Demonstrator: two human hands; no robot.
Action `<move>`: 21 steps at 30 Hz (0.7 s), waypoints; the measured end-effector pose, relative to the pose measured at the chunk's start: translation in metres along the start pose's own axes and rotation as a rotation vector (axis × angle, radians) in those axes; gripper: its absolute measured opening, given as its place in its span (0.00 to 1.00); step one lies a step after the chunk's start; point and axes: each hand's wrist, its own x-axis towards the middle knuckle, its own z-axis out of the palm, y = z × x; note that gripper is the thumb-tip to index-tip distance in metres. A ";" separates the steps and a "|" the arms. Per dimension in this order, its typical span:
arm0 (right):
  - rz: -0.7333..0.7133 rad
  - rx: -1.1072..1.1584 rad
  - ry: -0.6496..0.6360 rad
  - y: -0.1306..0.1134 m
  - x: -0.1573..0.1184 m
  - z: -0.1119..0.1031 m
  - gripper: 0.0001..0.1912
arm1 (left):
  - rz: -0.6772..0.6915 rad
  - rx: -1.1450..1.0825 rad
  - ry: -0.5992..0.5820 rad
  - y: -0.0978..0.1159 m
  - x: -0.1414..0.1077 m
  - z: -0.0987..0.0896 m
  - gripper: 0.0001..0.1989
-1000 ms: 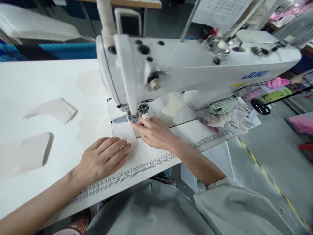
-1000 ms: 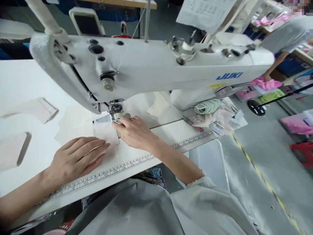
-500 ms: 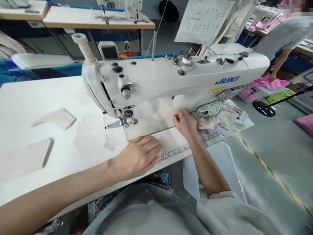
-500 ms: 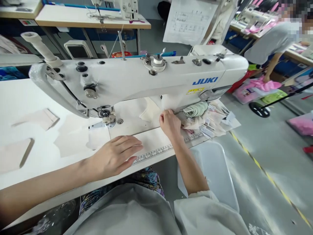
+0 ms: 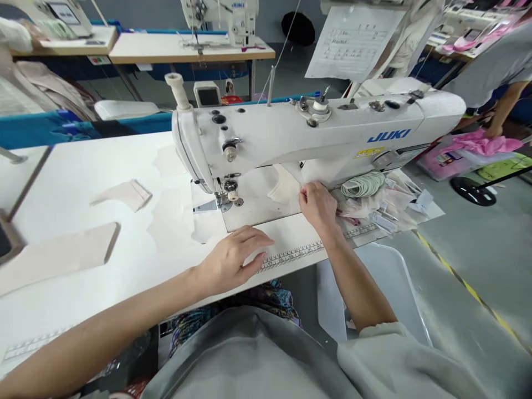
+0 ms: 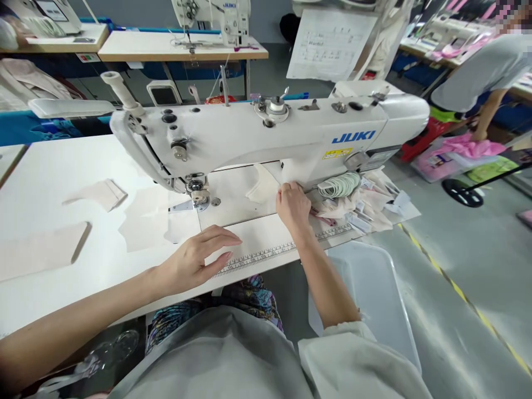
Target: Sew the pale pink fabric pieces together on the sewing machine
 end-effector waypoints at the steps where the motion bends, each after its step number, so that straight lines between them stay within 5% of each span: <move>1: -0.034 0.006 0.022 0.000 -0.002 -0.003 0.10 | 0.001 -0.004 0.014 0.001 -0.003 -0.001 0.12; 8: -0.485 0.198 0.233 -0.028 -0.034 -0.059 0.07 | -0.034 -0.044 0.226 0.000 -0.012 -0.014 0.20; 12: -0.690 0.508 0.110 -0.063 -0.051 -0.087 0.05 | -0.169 -0.135 0.255 -0.001 -0.012 -0.027 0.25; 17: -0.674 0.692 -0.037 -0.095 -0.059 -0.082 0.06 | -0.563 -0.365 0.125 -0.005 -0.026 -0.042 0.16; 21: -0.523 0.775 -0.136 -0.117 -0.064 -0.062 0.06 | -0.660 -0.496 0.213 -0.015 -0.046 -0.049 0.16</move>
